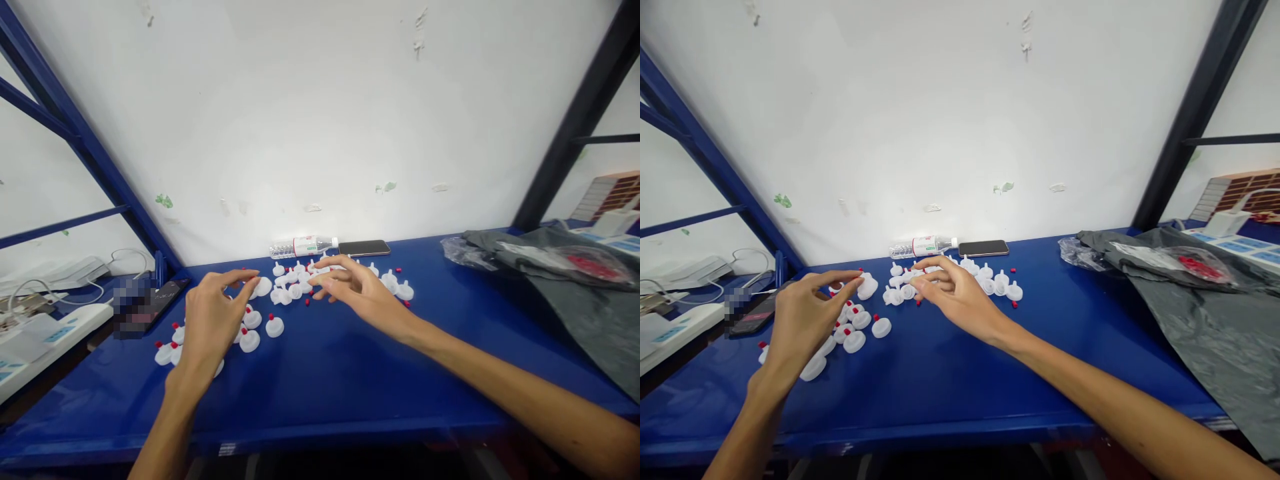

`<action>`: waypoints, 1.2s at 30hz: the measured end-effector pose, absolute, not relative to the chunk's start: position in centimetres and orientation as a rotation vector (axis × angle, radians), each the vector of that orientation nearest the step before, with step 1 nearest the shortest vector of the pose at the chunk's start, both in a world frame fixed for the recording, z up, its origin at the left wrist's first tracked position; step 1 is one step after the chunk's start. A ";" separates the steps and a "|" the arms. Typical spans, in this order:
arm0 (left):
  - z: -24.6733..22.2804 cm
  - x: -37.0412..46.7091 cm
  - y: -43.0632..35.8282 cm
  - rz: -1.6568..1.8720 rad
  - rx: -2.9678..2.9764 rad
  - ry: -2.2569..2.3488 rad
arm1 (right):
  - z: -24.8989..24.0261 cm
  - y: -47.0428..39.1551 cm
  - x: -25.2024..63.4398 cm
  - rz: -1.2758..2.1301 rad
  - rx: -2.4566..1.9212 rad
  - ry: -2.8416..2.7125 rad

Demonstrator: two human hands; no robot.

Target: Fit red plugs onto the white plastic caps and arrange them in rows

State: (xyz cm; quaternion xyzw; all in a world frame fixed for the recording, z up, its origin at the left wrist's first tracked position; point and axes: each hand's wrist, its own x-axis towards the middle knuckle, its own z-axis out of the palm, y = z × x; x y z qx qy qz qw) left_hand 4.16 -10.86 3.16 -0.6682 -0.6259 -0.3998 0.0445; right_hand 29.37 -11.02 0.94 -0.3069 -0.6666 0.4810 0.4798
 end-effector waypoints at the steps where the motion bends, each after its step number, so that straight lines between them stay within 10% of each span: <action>1: 3.4 3.6 -10.2 -1.084 -2.074 -1.935 | 1.0 -11.0 29.4 1.157 -0.771 -1.624; 12: 2.8 3.1 -5.5 -0.384 -2.341 -2.202 | 0.6 -10.8 29.3 1.144 -0.832 -1.634; 36: 2.4 4.1 -5.2 -0.324 -2.357 -1.860 | -0.1 -10.1 29.6 1.063 -0.829 -1.677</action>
